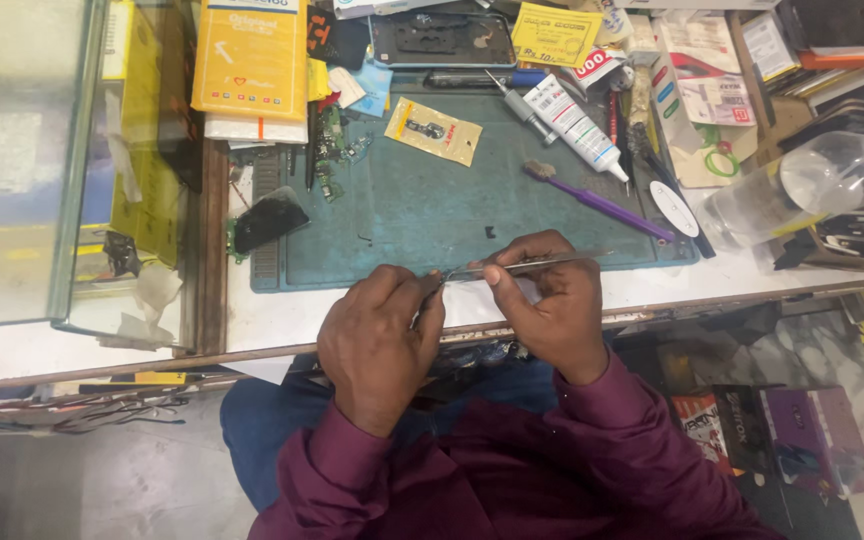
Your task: The person uses tweezers to manipulate a small electronic component on a workbench. They adjust the component with both hands and continue to position it precisely using the tweezers.
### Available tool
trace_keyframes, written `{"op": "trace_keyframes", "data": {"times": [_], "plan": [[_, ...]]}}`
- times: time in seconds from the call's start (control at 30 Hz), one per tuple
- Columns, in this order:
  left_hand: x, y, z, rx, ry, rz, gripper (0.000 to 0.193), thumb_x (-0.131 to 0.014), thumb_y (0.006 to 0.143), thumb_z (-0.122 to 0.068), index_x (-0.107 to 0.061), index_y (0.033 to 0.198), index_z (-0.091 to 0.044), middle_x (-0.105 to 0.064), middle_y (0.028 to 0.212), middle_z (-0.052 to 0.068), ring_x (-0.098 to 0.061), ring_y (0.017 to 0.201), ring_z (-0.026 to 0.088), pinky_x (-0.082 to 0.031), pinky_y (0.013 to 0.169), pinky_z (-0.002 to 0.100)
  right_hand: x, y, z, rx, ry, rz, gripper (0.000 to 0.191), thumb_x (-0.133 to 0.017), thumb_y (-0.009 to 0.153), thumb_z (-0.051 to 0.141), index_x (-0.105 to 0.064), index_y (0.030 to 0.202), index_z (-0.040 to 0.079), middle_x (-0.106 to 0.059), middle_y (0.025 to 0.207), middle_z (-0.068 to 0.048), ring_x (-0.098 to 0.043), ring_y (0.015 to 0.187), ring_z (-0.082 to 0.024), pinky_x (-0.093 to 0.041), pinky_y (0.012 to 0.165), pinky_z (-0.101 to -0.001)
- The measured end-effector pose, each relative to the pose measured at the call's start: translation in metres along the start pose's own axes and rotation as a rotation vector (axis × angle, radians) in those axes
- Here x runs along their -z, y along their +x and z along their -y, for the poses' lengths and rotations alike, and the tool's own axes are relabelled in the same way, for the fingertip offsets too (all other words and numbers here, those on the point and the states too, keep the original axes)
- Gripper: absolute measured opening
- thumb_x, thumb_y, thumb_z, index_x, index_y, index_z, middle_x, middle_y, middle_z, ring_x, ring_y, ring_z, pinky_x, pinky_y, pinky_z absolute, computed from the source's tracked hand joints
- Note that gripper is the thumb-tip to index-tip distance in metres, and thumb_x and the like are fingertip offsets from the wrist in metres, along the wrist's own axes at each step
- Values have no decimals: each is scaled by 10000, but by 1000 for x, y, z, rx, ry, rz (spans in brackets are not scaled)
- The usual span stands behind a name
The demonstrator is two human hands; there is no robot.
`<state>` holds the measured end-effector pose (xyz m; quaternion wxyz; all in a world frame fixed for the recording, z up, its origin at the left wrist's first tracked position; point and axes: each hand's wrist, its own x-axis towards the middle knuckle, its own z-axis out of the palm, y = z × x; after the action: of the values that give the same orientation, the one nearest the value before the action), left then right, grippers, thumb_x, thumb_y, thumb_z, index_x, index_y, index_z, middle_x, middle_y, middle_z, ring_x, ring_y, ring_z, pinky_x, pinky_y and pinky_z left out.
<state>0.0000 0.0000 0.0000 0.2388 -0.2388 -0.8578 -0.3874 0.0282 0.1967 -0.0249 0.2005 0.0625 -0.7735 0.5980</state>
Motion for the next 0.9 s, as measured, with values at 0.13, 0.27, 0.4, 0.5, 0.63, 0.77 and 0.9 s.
{"op": "trace_keyframes", "data": {"times": [0.13,0.27,0.4,0.5,0.63,0.77,0.9], "plan": [[1,0,2,-9,-3,11,94,-799,845,-132,-757,912,-84,-654,861,37,-662,762,241,-504,662,373,-3,1,3,35,-39,1,58,-703,982,12,-667,1008,-25,-717,1036,-106,-748,992,-183,-585,888,-279],[0,0,2,-10,-11,5,92,-799,848,-137,-758,911,-84,-651,858,34,-661,755,233,-504,657,370,-3,2,5,132,-172,14,54,-716,975,6,-687,1003,-29,-707,1028,-113,-724,963,-175,-565,858,-277],[0,0,3,-21,2,17,109,-805,839,-157,-758,904,-83,-655,860,33,-659,746,232,-500,647,372,-6,-1,7,138,-302,19,92,-723,955,42,-667,997,-16,-720,1004,-69,-730,905,-136,-580,793,-264],[-1,0,4,-9,5,18,78,-799,867,-152,-753,885,-91,-660,858,25,-658,743,233,-502,652,371,-2,7,4,21,-7,85,96,-685,1006,68,-607,1021,14,-711,981,-52,-732,954,-127,-592,851,-265],[0,2,3,-18,-16,14,81,-782,858,-141,-752,905,-82,-656,865,38,-660,760,248,-501,662,376,9,17,2,-103,35,190,75,-667,1018,21,-597,1031,-3,-699,974,-117,-719,967,-173,-555,879,-293],[1,2,2,-4,-16,11,75,-784,864,-136,-748,896,-79,-655,862,43,-661,758,249,-501,662,376,7,16,0,-120,258,166,120,-634,1038,28,-525,1086,13,-705,979,-117,-739,1005,-186,-584,918,-314],[0,1,1,2,-6,11,78,-793,865,-138,-746,885,-79,-657,862,42,-662,757,247,-502,660,376,3,13,1,-78,246,88,131,-631,1044,37,-508,1089,31,-724,996,-127,-746,1029,-197,-603,948,-329]]}}
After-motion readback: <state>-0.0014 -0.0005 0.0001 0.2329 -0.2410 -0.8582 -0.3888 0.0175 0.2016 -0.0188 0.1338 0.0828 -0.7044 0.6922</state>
